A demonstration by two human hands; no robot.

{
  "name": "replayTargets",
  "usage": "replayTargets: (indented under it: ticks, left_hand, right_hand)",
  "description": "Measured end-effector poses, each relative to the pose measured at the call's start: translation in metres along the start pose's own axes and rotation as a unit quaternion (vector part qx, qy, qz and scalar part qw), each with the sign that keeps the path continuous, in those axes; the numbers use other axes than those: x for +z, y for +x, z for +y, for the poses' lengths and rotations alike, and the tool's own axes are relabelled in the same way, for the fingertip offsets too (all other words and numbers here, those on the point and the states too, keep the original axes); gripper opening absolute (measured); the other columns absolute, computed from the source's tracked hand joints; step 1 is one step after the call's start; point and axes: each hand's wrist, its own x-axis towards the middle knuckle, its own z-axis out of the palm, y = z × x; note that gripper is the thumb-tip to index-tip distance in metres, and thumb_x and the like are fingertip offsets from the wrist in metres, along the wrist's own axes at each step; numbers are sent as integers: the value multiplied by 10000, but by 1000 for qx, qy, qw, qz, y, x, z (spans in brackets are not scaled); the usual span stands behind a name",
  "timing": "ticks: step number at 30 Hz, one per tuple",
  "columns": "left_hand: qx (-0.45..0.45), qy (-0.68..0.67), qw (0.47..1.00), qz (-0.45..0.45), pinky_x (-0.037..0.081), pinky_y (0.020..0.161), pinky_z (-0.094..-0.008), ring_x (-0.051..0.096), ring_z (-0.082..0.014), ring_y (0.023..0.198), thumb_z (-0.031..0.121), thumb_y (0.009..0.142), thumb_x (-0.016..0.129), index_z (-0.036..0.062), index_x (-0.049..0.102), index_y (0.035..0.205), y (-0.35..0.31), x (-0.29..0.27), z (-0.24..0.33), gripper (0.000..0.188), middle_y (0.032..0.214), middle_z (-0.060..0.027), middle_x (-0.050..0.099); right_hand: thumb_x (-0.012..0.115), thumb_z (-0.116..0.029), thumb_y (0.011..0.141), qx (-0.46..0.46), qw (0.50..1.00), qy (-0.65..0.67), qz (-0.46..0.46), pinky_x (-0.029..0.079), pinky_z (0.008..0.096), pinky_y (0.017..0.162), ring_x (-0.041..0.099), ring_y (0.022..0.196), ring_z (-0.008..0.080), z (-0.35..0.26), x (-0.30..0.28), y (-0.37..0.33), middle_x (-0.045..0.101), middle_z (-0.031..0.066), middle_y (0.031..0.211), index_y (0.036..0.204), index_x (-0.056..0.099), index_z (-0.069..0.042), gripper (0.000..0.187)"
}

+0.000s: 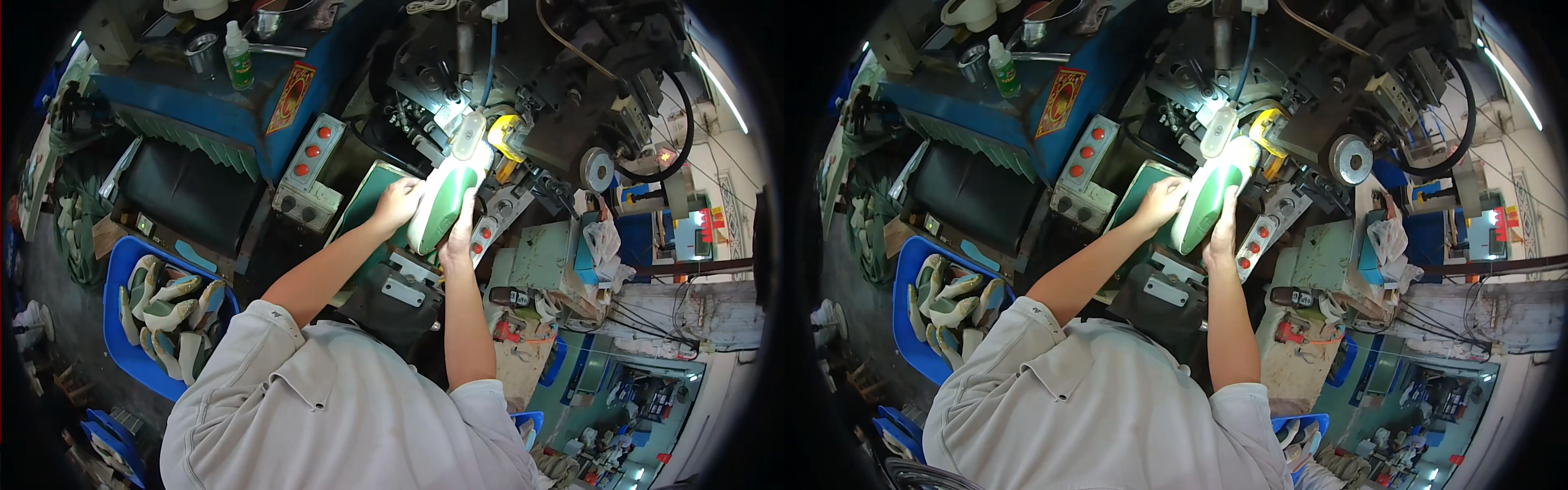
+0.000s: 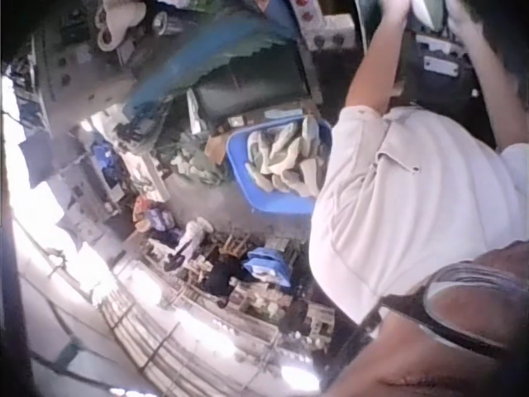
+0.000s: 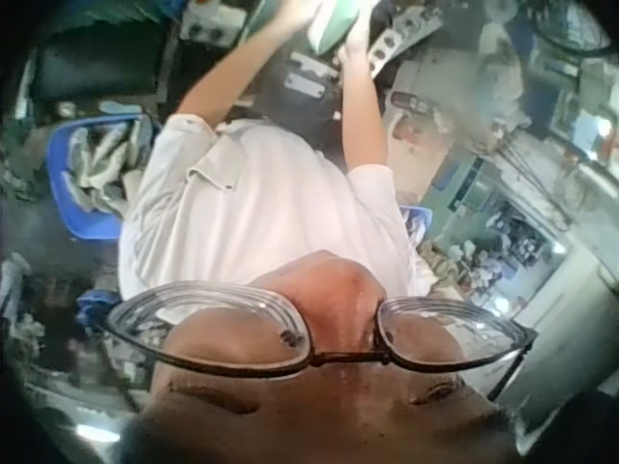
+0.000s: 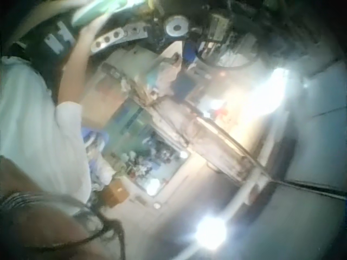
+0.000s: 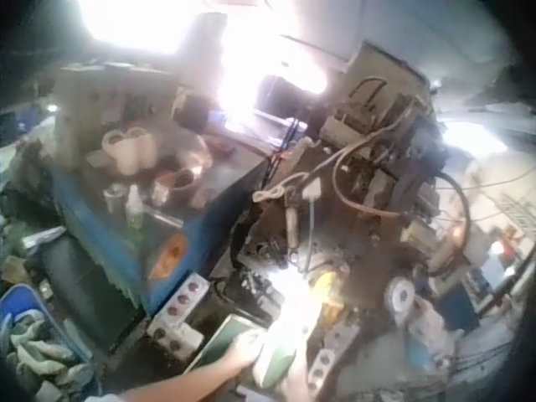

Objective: The person assembles shoes by taking shoe lasts and uppers from a basin, fitting the uppers onto the lasts by hand, pressing them into a lasting machine, and placing the finished shoes into a basket.

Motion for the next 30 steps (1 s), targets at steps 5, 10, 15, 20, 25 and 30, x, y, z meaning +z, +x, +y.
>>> replayTargets:
  ticks: [5, 10, 15, 20, 25, 30]
  left_hand:
    - [-63, -39, 997, 5, 555, 869, -331, 724, -221, 1003, 234, 1027, 647, -7, 521, 1406, -65, -80, -15, 467, 1149, -159, 736]
    - [-135, -51, 983, 116, 550, 886, -320, 694, -193, 993, 175, 1026, 629, 12, 558, 1369, -158, -141, -56, 387, 1156, -126, 719]
    - [-179, -89, 954, 222, 545, 864, -291, 671, -157, 957, 171, 1029, 608, 23, 548, 1377, -236, -156, -77, 382, 1127, -99, 697]
    - [-169, -86, 942, 277, 547, 850, -284, 671, -145, 950, 153, 1036, 595, 19, 544, 1378, -275, -138, -68, 370, 1124, -97, 702]
    - [-111, -31, 952, 282, 546, 839, -278, 679, -143, 945, 156, 1035, 607, 36, 573, 1352, -299, -122, -52, 341, 1101, -83, 714]
    - [-122, -55, 950, 280, 543, 836, -271, 680, -134, 940, 151, 1036, 606, 42, 585, 1340, -300, -120, -54, 324, 1094, -76, 718]
  right_hand:
    - [667, -555, 977, 60, 995, -27, -77, 459, 404, 1104, 594, 1273, 221, -21, 3, -6, 629, 73, 1392, 1491, 514, -75, 720]
    - [711, -526, 955, 76, 993, 0, -93, 415, 413, 1151, 549, 1328, 224, -13, -10, -4, 594, 65, 1438, 1506, 500, -73, 744]
    - [800, -248, 925, 20, 991, -58, -121, 441, 415, 1126, 548, 1301, 207, 13, -35, 0, 573, 28, 1396, 1512, 454, -112, 695]
    - [787, -154, 930, 26, 989, -60, -131, 466, 394, 1094, 573, 1261, 192, 20, -29, 3, 591, 27, 1372, 1479, 478, -108, 631]
    - [793, -141, 924, 15, 989, -67, -128, 494, 362, 1033, 631, 1159, 174, 2, -22, -8, 651, 33, 1281, 1429, 509, -57, 585]
    - [792, -166, 934, 30, 986, -85, -143, 497, 366, 1019, 648, 1111, 172, 3, -26, -1, 670, 39, 1250, 1352, 596, -25, 483]
